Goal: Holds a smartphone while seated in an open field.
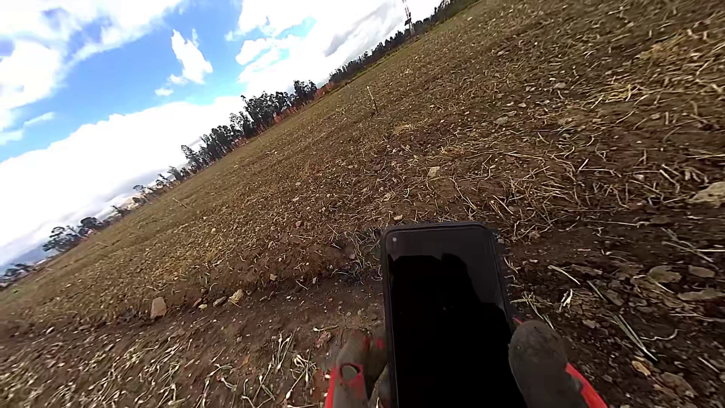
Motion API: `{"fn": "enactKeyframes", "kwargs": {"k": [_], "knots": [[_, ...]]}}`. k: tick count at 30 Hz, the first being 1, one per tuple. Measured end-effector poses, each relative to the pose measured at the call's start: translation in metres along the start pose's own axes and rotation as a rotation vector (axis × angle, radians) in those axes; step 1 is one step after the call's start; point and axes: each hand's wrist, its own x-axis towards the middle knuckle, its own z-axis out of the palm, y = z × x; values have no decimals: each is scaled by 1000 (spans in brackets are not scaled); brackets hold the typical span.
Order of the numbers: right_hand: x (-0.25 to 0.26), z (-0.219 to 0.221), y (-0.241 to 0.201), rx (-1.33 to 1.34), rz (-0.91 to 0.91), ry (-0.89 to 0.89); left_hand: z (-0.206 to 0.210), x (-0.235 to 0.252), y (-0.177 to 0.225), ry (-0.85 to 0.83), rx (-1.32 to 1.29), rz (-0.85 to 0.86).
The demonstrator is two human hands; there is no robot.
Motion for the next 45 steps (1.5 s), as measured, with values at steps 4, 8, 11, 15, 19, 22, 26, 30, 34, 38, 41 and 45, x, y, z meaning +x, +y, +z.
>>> {"fn": "enactKeyframes", "kwargs": {"k": [4,8,11,15,19,22,26,30,34,38,41,45], "knots": [[10,11,-5,-137,-86,30,13,8,16,-4,55,-64],[3,9,-2,-320,-112,-18,18,4,15,70,129,-79],[2,11,-3,-311,-31,-51,18,-2,8,90,242,-22],[10,4,-3,-188,58,-283,12,-1,0,168,273,-26],[9,3,2,-211,55,-377,0,3,-4,185,273,-2],[5,10,-3,-263,80,-338,-2,4,-5,200,176,34],[5,13,-1,-211,104,-359,-2,-4,-2,210,245,7],[5,13,-5,-105,171,-364,-1,-10,-3,203,342,17],[7,11,-7,-57,175,-369,0,-8,1,193,290,6],[6,12,-13,-73,197,-344,0,-4,3,176,245,1],[6,17,-18,-73,233,-287,1,-4,3,185,311,9],[5,10,-10,-42,189,-329,1,-4,6,177,350,-6]]}}
